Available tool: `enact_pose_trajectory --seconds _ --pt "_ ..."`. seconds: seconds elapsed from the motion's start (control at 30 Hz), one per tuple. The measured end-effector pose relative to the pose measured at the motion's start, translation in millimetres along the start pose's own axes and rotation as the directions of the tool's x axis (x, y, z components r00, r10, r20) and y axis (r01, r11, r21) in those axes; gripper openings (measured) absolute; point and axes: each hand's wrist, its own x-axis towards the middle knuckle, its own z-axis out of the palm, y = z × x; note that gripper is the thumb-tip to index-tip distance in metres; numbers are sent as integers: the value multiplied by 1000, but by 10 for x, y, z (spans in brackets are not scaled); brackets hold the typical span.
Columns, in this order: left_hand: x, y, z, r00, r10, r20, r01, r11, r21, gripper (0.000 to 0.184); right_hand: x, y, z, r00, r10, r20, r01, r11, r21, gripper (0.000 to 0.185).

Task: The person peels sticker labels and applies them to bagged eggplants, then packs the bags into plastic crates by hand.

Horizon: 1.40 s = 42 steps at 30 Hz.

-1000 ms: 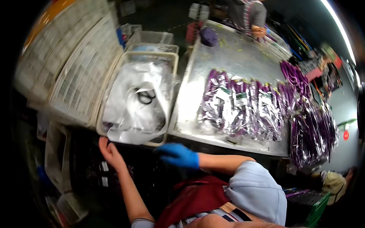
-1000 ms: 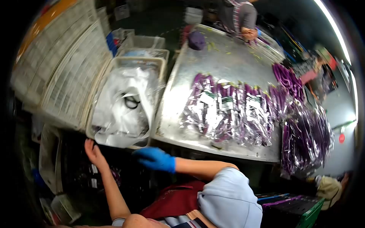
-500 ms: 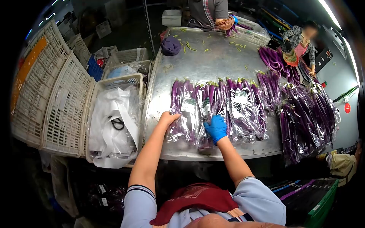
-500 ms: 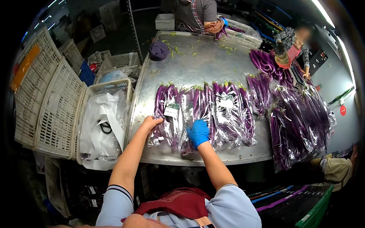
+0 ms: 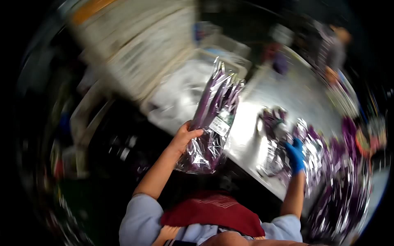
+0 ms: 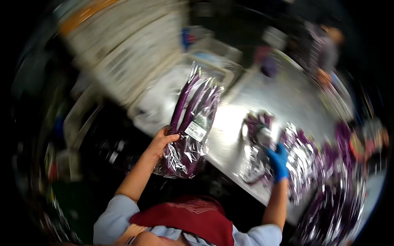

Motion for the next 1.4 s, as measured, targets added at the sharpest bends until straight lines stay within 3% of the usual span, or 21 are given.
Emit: enact_pose_trajectory --seconds 0.1,0.17,0.3,0.4,0.43,0.47,0.5,0.57,0.63,0.7,0.73,0.77,0.8,0.83,0.9,0.93,0.97,1.03,1.1,1.27,1.4 --pt "-665 123 -763 936 177 -303 -180 983 19 44 -191 -155 235 977 -97 191 48 968 246 26" --pt "-1042 64 -1189 826 247 -507 -273 962 23 47 -261 -166 521 989 -44 138 7 965 262 44" --pt "-1492 -46 -1878 629 143 -764 -360 925 -124 38 -359 -364 1395 907 -116 405 -10 955 296 45" --pt "-1338 -341 -2726 622 24 -782 -376 886 -272 30 -583 -584 2189 784 -144 603 -37 960 278 41" --pt "-1222 -393 -2895 636 121 -762 -471 843 -259 29 -697 -713 2427 720 -133 681 -82 958 274 40" --pt "-1144 -325 -2954 677 88 -731 -458 828 -323 28 -821 -858 2628 691 8 722 -166 975 148 38" --pt "-1053 -253 -3026 719 58 -693 -438 812 -387 28 -895 -838 2805 645 -37 763 -176 965 196 40" --pt "-649 -520 -3539 651 93 -753 -451 846 -285 29 -909 -525 3106 574 -113 811 -194 944 268 43" --pt "-398 -616 -3809 559 -60 -827 89 996 -12 31 -995 -456 3345 522 -45 852 -231 954 192 46" --pt "-67 -1147 -4426 426 479 -768 381 675 632 36 -1013 -201 3546 462 -143 875 -117 968 220 49" --pt "-365 -521 -3754 573 333 -749 200 829 522 52 -1052 -121 3626 466 -192 863 -82 962 259 50" --pt "-528 -259 -3414 726 187 -662 -79 979 190 57 -1104 -38 3700 466 -242 851 -51 953 300 50" --pt "-685 -127 -3154 859 123 -497 -265 938 -226 62 -1142 36 3767 443 -250 861 -36 955 295 51" --pt "-824 -41 -2936 941 157 -298 -317 717 -621 67 -1175 89 3828 417 -259 871 -20 956 294 51" --pt "-1108 34 -2575 928 127 -350 -342 661 -668 75 -1241 205 3924 377 -375 847 155 927 342 51" --pt "-1160 11 -2536 909 264 -321 -410 699 -586 71 -1281 205 3973 359 -382 851 205 922 328 51" --pt "-1202 1 -2474 873 153 -463 -376 817 -438 51 -1331 188 4016 342 -388 856 256 915 312 51" --pt "-1325 71 -2376 808 261 -528 -456 845 -279 35 -1410 183 4047 369 -305 878 56 950 306 54" --pt "-1408 149 -2292 775 218 -594 -502 783 -368 36 -1439 299 4056 388 -234 892 -92 953 290 55" --pt "-1625 290 -2066 738 287 -611 -511 828 -229 36 -1475 303 4050 384 -116 916 -233 948 217 47" --pt "-1701 357 -1905 733 308 -606 -485 862 -150 44 -1480 198 3938 173 69 982 -439 898 14 46"
